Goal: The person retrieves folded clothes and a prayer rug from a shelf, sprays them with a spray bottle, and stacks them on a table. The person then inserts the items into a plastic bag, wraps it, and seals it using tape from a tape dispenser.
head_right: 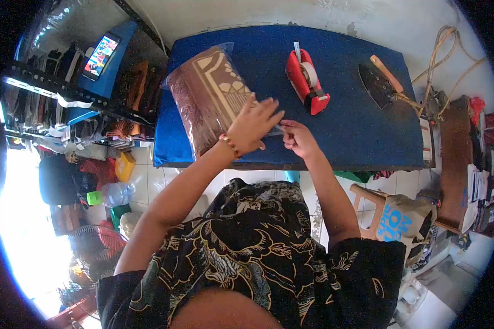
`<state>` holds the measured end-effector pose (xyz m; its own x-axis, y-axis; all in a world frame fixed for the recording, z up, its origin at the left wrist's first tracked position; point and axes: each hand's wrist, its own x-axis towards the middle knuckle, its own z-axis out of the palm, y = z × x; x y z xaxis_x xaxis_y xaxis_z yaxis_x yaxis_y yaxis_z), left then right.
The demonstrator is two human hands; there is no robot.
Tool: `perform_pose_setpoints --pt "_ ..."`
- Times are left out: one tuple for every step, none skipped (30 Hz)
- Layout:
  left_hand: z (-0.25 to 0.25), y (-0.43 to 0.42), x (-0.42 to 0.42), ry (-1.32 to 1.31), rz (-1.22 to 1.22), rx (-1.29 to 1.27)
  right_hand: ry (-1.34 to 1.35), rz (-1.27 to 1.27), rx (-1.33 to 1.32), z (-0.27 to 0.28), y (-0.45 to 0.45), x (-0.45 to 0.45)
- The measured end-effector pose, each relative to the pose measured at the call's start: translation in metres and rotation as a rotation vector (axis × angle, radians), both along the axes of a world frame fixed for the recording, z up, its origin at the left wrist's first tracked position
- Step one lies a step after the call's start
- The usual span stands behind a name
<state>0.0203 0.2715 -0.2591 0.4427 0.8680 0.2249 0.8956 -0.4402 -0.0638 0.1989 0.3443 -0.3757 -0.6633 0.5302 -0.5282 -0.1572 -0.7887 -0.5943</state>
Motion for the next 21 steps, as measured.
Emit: perform_pose_setpoints --pt "-0.014 0.01 0.003 0.193 -0.055 -0.055 0.089 0.014 -0.047 0.0 0.005 0.008" --pt "-0.021 0.014 0.007 0.176 -0.029 -0.064 0.18 0.032 -0.094 0.0 0.01 0.015" --pt "-0.028 0.015 0.009 0.164 0.0 -0.072 0.325 0.047 -0.072 -0.007 0.01 0.022" --pt "-0.032 0.015 0.01 0.155 0.034 -0.08 0.128 -0.007 0.132 -0.001 0.007 0.025" --pt "-0.033 0.013 0.008 0.105 0.013 0.04 -0.064 -0.056 0.337 0.011 0.004 0.028" --pt "-0.032 0.012 0.007 0.094 0.007 0.031 -0.25 -0.105 0.541 0.016 -0.001 0.026" --pt "-0.032 0.011 0.008 0.084 0.005 0.02 -0.209 -0.134 0.719 0.007 -0.007 0.02" --pt "-0.031 0.009 0.007 0.076 0.003 0.013 -0.162 -0.169 0.898 -0.002 -0.013 0.01" --pt "-0.032 0.007 0.005 0.072 -0.001 0.009 -0.137 -0.137 0.936 -0.008 -0.014 0.009" --pt "-0.035 0.003 0.004 0.065 -0.006 0.003 -0.11 -0.106 0.973 -0.011 -0.016 0.007" --pt "-0.035 -0.004 0.002 0.055 -0.015 -0.002 -0.118 -0.002 0.869 -0.009 -0.018 0.01" --pt "-0.035 -0.015 -0.003 0.013 -0.055 -0.022 -0.056 0.018 0.788 -0.013 -0.025 0.01" --pt "-0.033 -0.027 -0.007 -0.031 -0.099 -0.04 0.0 0.037 0.709 -0.018 -0.031 0.009" --pt "-0.031 -0.036 -0.01 -0.075 -0.147 -0.056 0.053 0.056 0.63 -0.016 -0.034 0.004" --pt "-0.031 -0.044 -0.011 -0.128 -0.154 -0.02 0.11 0.071 0.552 -0.015 -0.036 -0.001" --pt "-0.033 -0.051 -0.009 -0.185 -0.163 0.015 0.161 0.087 0.471 -0.006 -0.041 -0.007" --pt "-0.034 -0.056 -0.009 -0.244 -0.175 0.049 0.209 0.103 0.388 0.0 -0.044 -0.012" --pt "-0.036 -0.057 -0.008 -0.198 -0.164 0.086 0.178 0.078 0.347 -0.001 -0.043 -0.015" --pt "-0.038 -0.057 -0.005 -0.154 -0.154 0.123 0.144 0.053 0.306 -0.002 -0.042 -0.018" --pt "-0.041 -0.056 -0.003 -0.112 -0.144 0.16 0.109 0.026 0.265 -0.001 -0.041 -0.02" --pt "-0.047 -0.058 -0.006 -0.065 -0.144 0.042 -0.041 0.006 0.473 -0.001 -0.044 -0.022"
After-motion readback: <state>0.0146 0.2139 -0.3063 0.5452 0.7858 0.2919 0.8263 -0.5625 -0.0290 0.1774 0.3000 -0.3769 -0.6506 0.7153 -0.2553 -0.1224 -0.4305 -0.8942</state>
